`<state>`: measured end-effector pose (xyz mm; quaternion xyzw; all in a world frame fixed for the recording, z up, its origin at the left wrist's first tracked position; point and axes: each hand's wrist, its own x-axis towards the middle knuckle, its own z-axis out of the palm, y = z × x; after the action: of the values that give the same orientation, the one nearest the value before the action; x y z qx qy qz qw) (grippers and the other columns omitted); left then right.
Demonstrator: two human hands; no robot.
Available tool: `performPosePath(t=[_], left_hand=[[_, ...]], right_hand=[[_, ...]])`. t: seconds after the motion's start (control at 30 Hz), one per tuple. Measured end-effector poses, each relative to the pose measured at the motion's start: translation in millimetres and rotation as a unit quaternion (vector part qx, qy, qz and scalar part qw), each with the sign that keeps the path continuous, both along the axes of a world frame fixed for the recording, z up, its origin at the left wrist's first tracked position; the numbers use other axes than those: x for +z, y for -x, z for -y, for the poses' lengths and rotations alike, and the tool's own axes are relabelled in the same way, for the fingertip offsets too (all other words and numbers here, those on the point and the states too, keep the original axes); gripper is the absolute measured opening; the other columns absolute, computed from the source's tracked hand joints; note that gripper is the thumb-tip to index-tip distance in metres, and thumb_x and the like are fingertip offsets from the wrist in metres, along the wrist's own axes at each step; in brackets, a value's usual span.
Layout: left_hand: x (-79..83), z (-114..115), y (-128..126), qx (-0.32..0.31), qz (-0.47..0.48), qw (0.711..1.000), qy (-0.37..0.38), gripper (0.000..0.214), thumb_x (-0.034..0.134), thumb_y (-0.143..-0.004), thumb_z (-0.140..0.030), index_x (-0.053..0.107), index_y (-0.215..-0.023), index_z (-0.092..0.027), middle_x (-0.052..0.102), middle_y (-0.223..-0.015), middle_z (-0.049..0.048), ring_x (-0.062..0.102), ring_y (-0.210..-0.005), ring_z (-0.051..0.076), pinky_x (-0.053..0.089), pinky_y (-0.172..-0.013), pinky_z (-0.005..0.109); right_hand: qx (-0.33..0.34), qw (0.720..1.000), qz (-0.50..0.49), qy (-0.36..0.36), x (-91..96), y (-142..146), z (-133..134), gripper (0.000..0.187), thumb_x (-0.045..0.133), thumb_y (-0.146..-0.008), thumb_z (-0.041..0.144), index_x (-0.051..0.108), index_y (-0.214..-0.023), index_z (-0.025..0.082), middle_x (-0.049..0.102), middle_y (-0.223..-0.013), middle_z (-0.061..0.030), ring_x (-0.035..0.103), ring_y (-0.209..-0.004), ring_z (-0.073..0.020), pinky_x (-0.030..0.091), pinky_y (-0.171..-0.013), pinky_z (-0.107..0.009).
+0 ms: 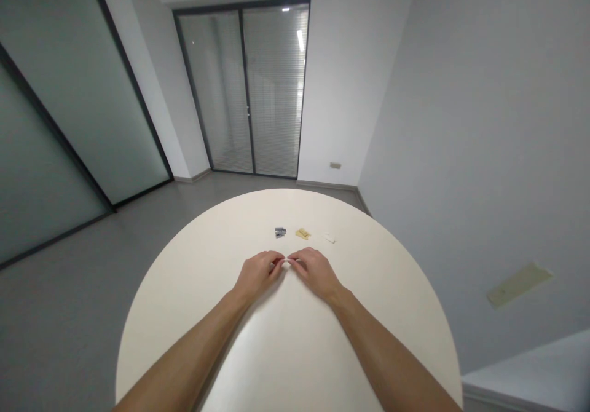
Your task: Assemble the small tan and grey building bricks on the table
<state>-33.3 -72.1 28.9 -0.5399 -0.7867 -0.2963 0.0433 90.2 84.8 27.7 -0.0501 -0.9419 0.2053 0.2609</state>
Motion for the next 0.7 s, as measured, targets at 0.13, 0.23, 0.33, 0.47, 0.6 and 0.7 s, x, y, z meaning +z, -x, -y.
performPosePath(t=[0.13, 0.23, 0.33, 0.47, 0.6, 0.7], left_hand=[[0.4, 0.0, -0.2, 0.005, 0.000, 1.000, 0.004, 0.022, 0.047, -0.096, -0.032, 0.067, -0.101, -0.024, 0.073, -0.097, 0.0014, 0.066, -0.087, 0.017, 0.047, -0.076, 0.027], [1.9, 0.0, -1.1, 0.006, 0.008, 1.000, 0.012, 0.023, 0.047, -0.096, -0.032, 0.067, -0.101, -0.024, 0.073, -0.097, 0.0020, 0.065, -0.087, 0.018, 0.046, -0.076, 0.028], [2.3, -0.2, -1.9, 0.008, 0.015, 1.000, 0.020, 0.023, 0.047, -0.095, -0.033, 0.068, -0.102, -0.023, 0.072, -0.098, 0.0030, 0.065, -0.087, 0.018, 0.046, -0.076, 0.028], [-0.5, -0.6, -1.2, 0.002, 0.014, 1.000, 0.025, 0.022, 0.048, -0.094, -0.031, 0.067, -0.102, -0.023, 0.071, -0.098, 0.0031, 0.064, -0.088, 0.018, 0.045, -0.075, 0.028], [-2.7, -0.7, -0.5, -0.004, 0.010, 1.000, 0.027, 0.022, 0.048, -0.094, -0.030, 0.066, -0.104, -0.024, 0.071, -0.098, 0.0022, 0.063, -0.090, 0.018, 0.044, -0.075, 0.028], [-2.3, -0.4, -0.6, -0.007, 0.012, 1.000, 0.027, 0.021, 0.048, -0.094, -0.031, 0.066, -0.104, -0.025, 0.071, -0.098, 0.0018, 0.063, -0.090, 0.018, 0.044, -0.076, 0.028]], right_hand=[[0.001, 1.000, -0.002, 0.000, 0.1, 0.4, 0.4, 0.019, 0.055, -0.097, 0.035, 0.071, -0.098, 0.024, 0.073, -0.095, -0.0026, 0.063, -0.092, -0.0192, 0.045, -0.084, -0.034], [-0.003, 1.000, 0.005, 0.002, 0.4, 0.5, 0.7, 0.019, 0.055, -0.097, 0.034, 0.071, -0.098, 0.023, 0.073, -0.095, -0.0027, 0.063, -0.092, -0.0188, 0.044, -0.084, -0.033], [-0.012, 1.000, 0.012, 0.000, 1.0, 0.2, 1.1, 0.018, 0.055, -0.097, 0.032, 0.070, -0.099, 0.023, 0.073, -0.094, -0.0030, 0.063, -0.092, -0.0182, 0.044, -0.084, -0.032], [-0.035, 0.999, 0.015, -0.005, 0.3, 0.0, 0.7, 0.015, 0.056, -0.095, 0.028, 0.070, -0.098, 0.022, 0.072, -0.094, -0.0034, 0.062, -0.091, -0.0185, 0.043, -0.084, -0.032], [-0.056, 0.998, 0.007, -0.005, -2.1, 0.6, -1.7, 0.013, 0.056, -0.094, 0.025, 0.068, -0.097, 0.021, 0.071, -0.096, -0.0036, 0.062, -0.093, -0.0185, 0.043, -0.085, -0.031], [-0.069, 0.998, 0.000, 0.001, -3.9, 1.2, -4.6, 0.013, 0.055, -0.095, 0.025, 0.067, -0.097, 0.021, 0.071, -0.098, -0.0043, 0.061, -0.095, -0.0189, 0.043, -0.087, -0.031]])
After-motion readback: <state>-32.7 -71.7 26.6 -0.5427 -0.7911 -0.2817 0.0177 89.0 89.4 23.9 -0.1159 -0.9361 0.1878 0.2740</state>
